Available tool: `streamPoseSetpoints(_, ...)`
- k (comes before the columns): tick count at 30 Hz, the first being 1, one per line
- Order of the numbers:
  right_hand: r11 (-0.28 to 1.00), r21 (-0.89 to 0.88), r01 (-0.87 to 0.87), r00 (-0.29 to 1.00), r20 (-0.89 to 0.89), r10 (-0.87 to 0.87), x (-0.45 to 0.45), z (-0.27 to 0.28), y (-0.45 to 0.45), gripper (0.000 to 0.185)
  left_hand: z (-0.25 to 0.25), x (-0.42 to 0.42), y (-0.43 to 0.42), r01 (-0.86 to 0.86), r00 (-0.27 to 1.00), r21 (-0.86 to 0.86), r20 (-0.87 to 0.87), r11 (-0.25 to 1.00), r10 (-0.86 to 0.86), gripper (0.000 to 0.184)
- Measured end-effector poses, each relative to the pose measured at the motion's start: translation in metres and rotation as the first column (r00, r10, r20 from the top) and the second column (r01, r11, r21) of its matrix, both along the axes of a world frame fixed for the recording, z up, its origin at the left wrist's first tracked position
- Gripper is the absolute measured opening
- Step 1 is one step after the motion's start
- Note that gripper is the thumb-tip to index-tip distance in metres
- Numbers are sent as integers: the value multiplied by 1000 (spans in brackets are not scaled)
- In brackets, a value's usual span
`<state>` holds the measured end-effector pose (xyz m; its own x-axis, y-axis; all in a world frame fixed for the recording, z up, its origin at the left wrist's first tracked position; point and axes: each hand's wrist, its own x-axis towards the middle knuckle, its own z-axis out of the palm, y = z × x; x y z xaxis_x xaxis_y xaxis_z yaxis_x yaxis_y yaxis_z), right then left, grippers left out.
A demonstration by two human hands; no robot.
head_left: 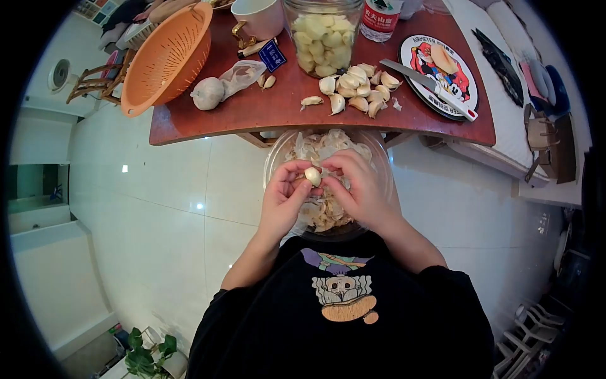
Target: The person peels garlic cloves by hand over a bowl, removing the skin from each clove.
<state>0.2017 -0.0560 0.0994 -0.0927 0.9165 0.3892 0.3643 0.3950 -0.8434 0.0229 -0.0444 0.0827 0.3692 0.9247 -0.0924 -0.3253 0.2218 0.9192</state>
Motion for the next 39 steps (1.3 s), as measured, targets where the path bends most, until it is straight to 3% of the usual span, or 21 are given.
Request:
streamPoseSetpoints(9, 990, 137, 11, 977, 209, -40, 3, 0, 6, 14, -3, -1, -1, 80, 996, 15, -47, 997, -79, 28)
streamPoseSetpoints(16, 998, 60, -11, 989, 148, 2, 2, -2, 6, 18, -3, -1, 0, 43, 999, -13, 19, 999, -43, 27)
streamPoseSetpoints(27, 999, -20, -33, 998, 50, 34, 8, -2, 5, 15, -6, -7, 2, -1, 1000, -9, -14, 1000, 0, 29)
streamPoseSetpoints(30, 996, 58, -69, 983, 172, 58, 10, -3, 6, 15, -3, -6, 1, -21, 999, 9, -27, 1000, 21, 31)
streamPoseSetpoints(33, 993, -87, -76, 980, 177, 90, 9, 6, 1, 17, -2, -6, 0, -15, 998, 77, -62, 997, 20, 31)
streamPoseSetpoints(36, 990, 125, -63, 990, 133, 46, 5, 8, 4, 20, -1, -6, -1, 11, 996, 118, -88, 993, 0, 31)
streamPoseSetpoints(39, 980, 165, -110, 993, 64, 101, 3, 6, 6, 24, 3, -6, -2, 38, 995, 74, -99, 997, -30, 33)
